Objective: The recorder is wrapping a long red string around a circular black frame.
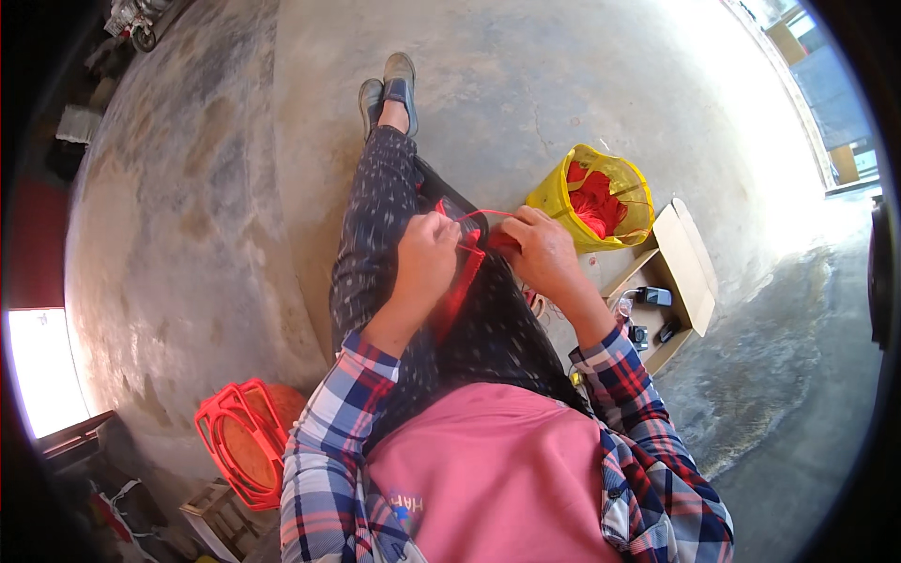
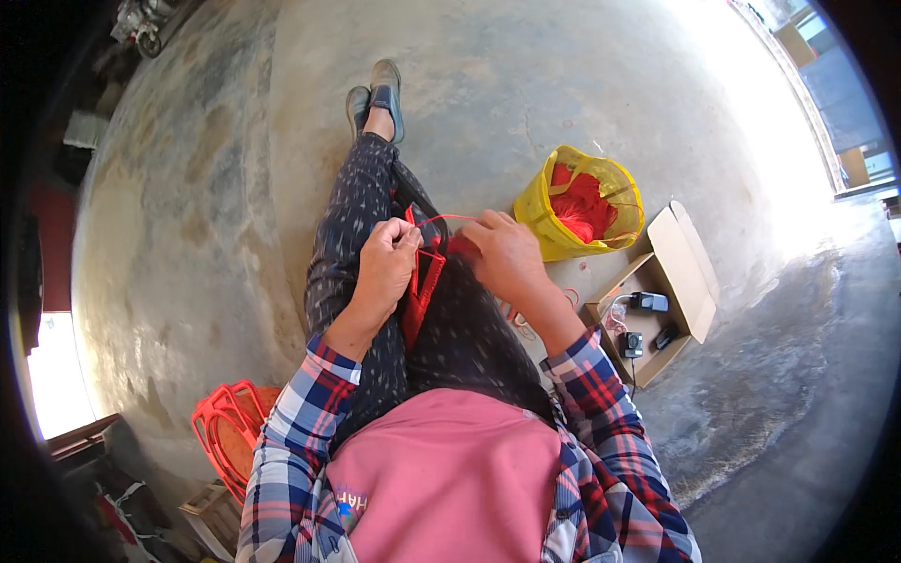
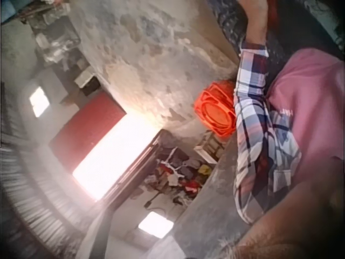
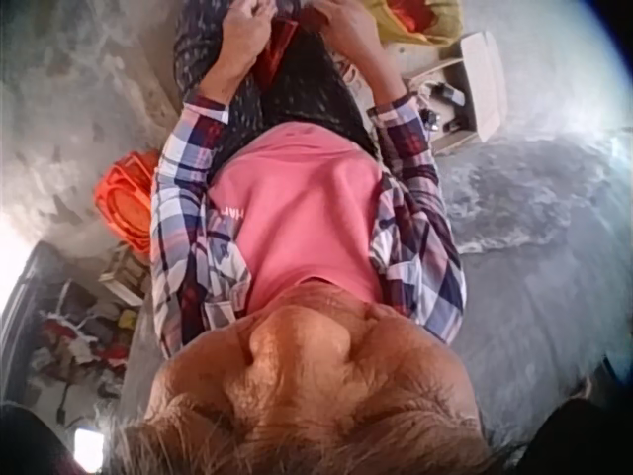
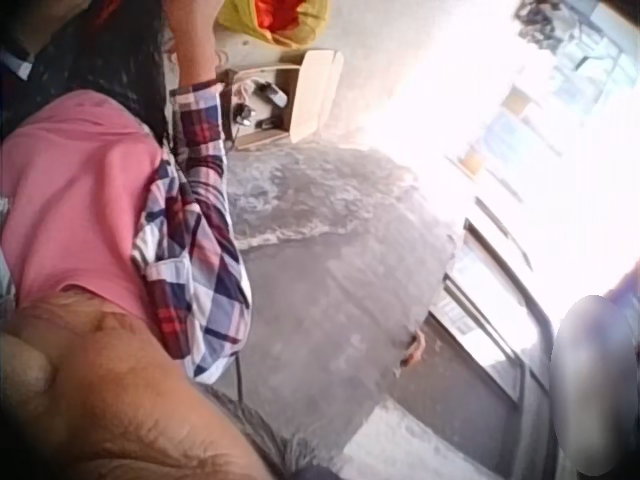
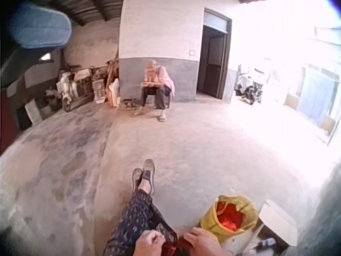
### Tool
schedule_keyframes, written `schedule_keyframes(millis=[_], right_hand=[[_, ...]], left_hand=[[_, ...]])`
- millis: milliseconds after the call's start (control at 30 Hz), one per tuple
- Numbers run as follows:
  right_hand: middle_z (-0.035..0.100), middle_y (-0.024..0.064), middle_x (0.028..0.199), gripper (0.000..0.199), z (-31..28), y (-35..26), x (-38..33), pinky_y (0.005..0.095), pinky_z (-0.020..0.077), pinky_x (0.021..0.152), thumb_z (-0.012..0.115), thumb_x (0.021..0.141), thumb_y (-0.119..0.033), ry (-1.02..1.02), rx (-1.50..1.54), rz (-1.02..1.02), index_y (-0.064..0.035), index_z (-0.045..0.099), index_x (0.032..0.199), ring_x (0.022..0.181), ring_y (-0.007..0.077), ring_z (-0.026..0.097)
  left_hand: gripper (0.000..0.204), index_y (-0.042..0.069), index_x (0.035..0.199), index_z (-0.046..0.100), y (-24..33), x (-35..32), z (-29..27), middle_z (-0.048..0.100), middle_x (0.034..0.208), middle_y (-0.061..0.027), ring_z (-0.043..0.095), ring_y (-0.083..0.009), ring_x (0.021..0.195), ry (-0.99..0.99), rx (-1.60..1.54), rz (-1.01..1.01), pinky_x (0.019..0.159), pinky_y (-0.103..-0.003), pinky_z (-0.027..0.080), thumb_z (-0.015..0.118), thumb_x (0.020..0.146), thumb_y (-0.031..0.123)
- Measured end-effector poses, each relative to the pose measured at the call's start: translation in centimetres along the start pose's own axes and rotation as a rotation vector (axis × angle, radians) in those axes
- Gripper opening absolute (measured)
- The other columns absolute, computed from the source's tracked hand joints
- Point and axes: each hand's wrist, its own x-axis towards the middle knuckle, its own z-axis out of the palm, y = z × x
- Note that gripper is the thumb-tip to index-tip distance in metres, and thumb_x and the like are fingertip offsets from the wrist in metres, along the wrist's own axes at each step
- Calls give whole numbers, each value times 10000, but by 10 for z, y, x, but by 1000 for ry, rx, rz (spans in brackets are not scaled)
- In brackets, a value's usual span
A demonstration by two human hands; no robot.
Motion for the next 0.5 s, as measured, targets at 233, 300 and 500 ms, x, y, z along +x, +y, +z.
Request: schedule_keyframes(millis=[233,300,500], right_hand=[[651,166,1006,248,30,4,16,362,527,752,690,753,-58,50,686,186,-33,677,999,834,292,660],[637,151,1051,290,18,2,15,387,521,821,727,740,-77,167,717,184,-47,677,1024,931,325,643],[592,121,1159,417,7,-17,7,413,466,916,753,721,-115,215,326,-205,-94,645,1124,1105,334,557]], left_hand=[[121,8,903,581,18,12,-17,606,826,-28,565,-71,657,-185,-372,-327,573,-219,458,544,969,103],[108,-1,905,581,27,4,-16,619,844,-36,558,-83,659,10,-211,-40,590,-221,458,531,967,73],[141,36,874,593,56,-14,-14,593,806,-2,512,-52,646,-37,-383,-47,569,-209,417,538,976,117]])
